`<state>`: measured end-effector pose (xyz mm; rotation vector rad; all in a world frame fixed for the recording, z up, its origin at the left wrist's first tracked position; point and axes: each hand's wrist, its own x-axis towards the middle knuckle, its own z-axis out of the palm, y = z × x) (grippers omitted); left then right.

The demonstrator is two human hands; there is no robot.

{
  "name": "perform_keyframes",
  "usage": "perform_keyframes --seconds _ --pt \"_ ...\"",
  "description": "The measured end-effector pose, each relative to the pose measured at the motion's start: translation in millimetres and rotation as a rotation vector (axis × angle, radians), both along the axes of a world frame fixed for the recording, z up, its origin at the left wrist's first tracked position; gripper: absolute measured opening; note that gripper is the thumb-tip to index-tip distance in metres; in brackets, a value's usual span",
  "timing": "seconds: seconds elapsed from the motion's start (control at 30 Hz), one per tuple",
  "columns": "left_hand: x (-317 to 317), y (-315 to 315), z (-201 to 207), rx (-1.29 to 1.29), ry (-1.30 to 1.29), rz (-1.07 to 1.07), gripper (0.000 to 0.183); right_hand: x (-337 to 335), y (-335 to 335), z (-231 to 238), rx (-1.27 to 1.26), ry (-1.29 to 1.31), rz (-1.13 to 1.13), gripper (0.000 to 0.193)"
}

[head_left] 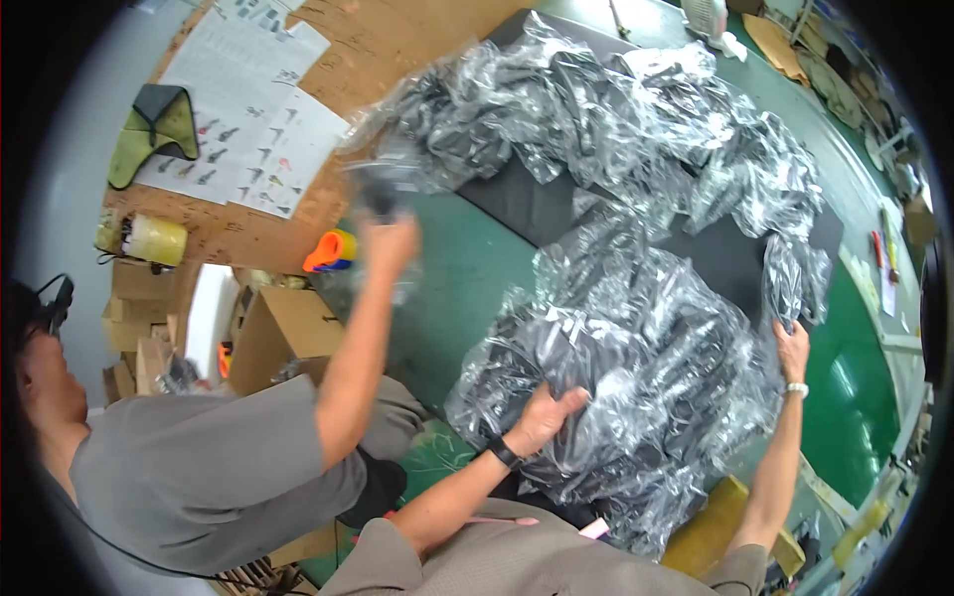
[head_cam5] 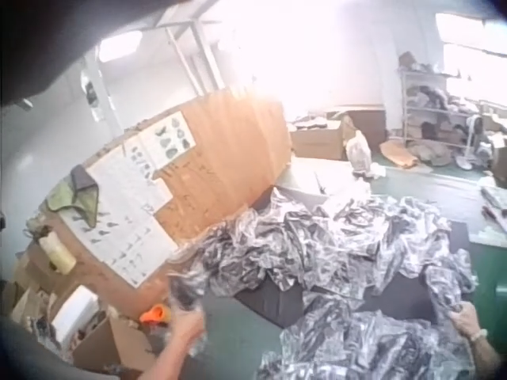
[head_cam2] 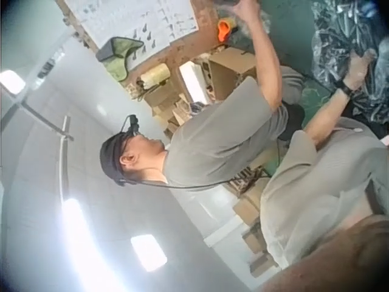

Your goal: Sorting and packing individually wrapped bicycle seats into cardboard boxes at a manufacturing facility.

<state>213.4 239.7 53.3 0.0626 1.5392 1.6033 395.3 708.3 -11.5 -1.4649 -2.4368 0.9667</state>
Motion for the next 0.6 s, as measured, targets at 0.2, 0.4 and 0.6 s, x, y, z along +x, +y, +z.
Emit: perform_keyframes --seconds 0.2,0.4,0.6 --pt "-0.3 -15.3 -13.5 -0.025 0.010 0.072 0.043 -54.0 -249.1 114.2 -0.154 0.313 -0.046 0.041" --pt "28.0 -26.7 -8.3 0.067 0.123 0.111 0.052 -65.6 -407.4 118.4 -0.234 0.393 0.277 0.057" --pt "44.3 -77.1 -3.8 0.146 0.114 0.261 0.049 -56.3 -458.4 121.1 -0.209 0.173 0.511 0.058"
